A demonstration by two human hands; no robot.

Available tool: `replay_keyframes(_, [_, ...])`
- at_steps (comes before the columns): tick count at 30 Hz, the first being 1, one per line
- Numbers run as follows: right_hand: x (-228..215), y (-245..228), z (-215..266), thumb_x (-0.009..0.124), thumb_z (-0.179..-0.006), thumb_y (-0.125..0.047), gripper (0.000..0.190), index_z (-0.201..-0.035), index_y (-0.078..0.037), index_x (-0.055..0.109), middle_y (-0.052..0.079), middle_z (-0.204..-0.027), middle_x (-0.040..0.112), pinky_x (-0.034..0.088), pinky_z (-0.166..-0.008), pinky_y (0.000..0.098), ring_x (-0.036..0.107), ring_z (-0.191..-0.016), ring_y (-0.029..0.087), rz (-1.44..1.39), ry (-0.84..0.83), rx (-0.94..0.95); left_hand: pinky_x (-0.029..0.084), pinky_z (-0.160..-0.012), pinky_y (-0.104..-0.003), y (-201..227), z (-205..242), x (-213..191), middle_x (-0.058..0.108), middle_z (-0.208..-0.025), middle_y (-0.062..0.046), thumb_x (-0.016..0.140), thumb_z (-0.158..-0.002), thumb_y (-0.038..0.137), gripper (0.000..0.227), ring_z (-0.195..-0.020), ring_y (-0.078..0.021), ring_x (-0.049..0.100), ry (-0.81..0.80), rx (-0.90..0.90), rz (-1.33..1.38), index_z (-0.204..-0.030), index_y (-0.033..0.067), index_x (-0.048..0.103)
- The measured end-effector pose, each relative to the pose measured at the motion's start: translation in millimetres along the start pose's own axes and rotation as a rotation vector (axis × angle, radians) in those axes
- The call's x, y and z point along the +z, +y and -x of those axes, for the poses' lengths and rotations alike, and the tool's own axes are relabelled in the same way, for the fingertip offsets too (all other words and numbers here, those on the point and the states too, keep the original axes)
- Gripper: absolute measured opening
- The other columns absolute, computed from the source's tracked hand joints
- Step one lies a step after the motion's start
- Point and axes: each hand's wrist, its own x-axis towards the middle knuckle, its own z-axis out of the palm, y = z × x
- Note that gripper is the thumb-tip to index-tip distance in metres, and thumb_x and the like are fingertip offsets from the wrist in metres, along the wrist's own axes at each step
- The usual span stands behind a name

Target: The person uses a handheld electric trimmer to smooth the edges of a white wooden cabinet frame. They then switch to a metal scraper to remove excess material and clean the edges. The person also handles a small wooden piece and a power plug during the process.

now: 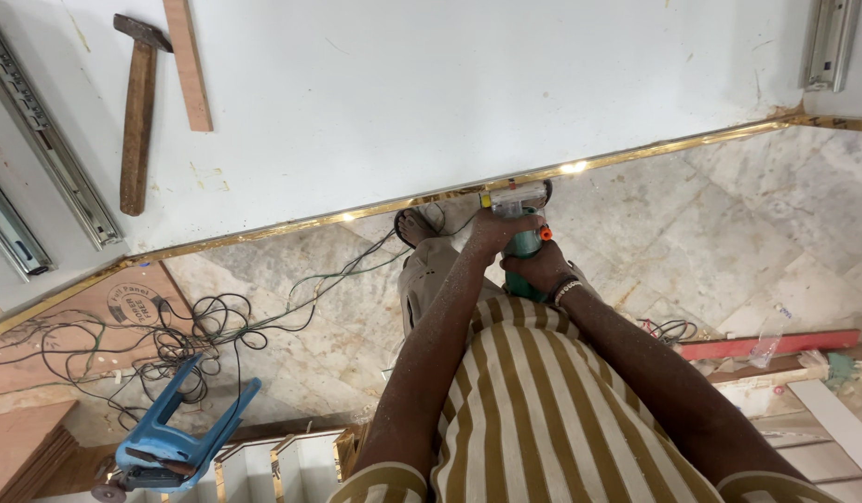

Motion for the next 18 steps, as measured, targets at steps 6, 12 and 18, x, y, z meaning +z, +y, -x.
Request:
replay_keyframes(6, [25,-42,20,0.089,-0.060,-0.031,0.078,-0.125,-0.004,0.053,0.012,-0.114,0.069,0.058,-0.090,0.0394,0.069,-0.106,0.026,-0.066,0.057,-0.145,0.063,-0.082,-0.039,-1,19,-39,0.075,-0.110,-0.016,0.093,-0.065,0.030,0.063,-0.099,-0.0256,0.073,-0.008,0.047,0.101,-0.113,-0.0039,0.071])
replay_keyframes(12, [62,-31,6,0.089,-0.066,-0.031,0.066,-0.121,-0.006,0.063,0.011,-0.116,0.072,0.058,-0.092,0.0380,0.070,-0.109,0.024,-0.029,-0.003,-0.077,0.062,-0.083,-0.037,-6,30,-69,0.078,-0.107,-0.015,0.094,-0.067,0.027,0.057,-0.097,-0.0229,0.074,-0.034,0.072,0.153,-0.110,-0.0048,0.075])
replay_keyframes(18, [70,-25,0,0.089,-0.068,-0.031,0.062,-0.119,-0.006,0.064,0.010,-0.113,0.072,0.058,-0.091,0.0383,0.070,-0.108,0.024,-0.080,0.018,-0.128,0.063,-0.080,-0.038,0,24,-75,0.076,-0.106,-0.012,0.094,-0.065,0.027,0.058,-0.095,-0.0216,0.073,-0.020,0.045,0.074,-0.110,-0.0032,0.073])
